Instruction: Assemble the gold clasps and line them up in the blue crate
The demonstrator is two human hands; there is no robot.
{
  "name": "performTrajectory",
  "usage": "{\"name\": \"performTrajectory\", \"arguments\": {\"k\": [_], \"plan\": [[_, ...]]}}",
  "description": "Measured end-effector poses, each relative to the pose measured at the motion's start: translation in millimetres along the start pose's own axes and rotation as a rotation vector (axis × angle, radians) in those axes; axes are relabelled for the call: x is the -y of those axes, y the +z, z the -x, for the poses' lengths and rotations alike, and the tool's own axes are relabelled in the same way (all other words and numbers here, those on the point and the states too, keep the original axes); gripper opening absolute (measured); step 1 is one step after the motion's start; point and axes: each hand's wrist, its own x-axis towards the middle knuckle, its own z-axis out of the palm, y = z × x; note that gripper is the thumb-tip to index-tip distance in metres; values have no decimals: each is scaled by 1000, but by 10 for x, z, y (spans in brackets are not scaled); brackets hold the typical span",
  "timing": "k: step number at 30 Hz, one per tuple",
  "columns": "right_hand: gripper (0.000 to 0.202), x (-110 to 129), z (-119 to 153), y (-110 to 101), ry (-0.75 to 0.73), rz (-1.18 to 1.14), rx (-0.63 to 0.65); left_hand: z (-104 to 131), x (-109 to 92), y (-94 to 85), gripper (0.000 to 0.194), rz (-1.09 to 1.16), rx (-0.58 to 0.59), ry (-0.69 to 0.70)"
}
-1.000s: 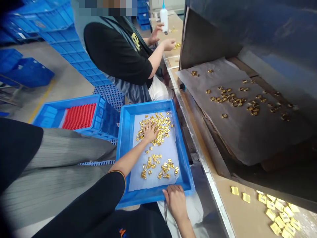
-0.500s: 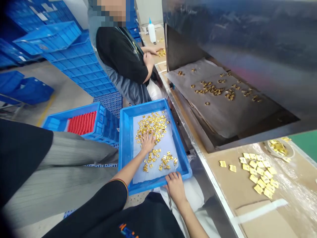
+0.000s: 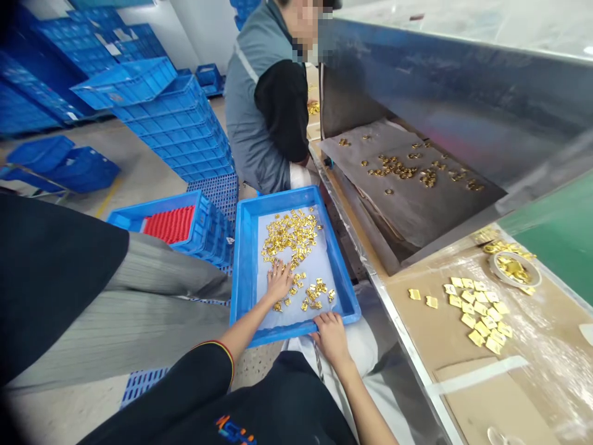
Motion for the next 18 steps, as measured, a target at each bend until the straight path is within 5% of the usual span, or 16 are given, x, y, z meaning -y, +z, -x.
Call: {"name": "performTrajectory", "arguments": {"k": [3, 6, 13, 18], "plan": [[16, -7, -1, -32, 7, -9, 13, 113, 30, 5, 55, 24, -29, 13], [17, -49, 3, -36, 6, -49, 24, -98, 123, -174, 52, 51, -112, 6], [33, -227, 60, 154, 42, -196, 11, -1778, 427, -955, 37, 81, -281, -82], [45, -416, 108, 288, -104, -118, 26, -2596, 400, -1004, 37, 48, -247, -146]]}}
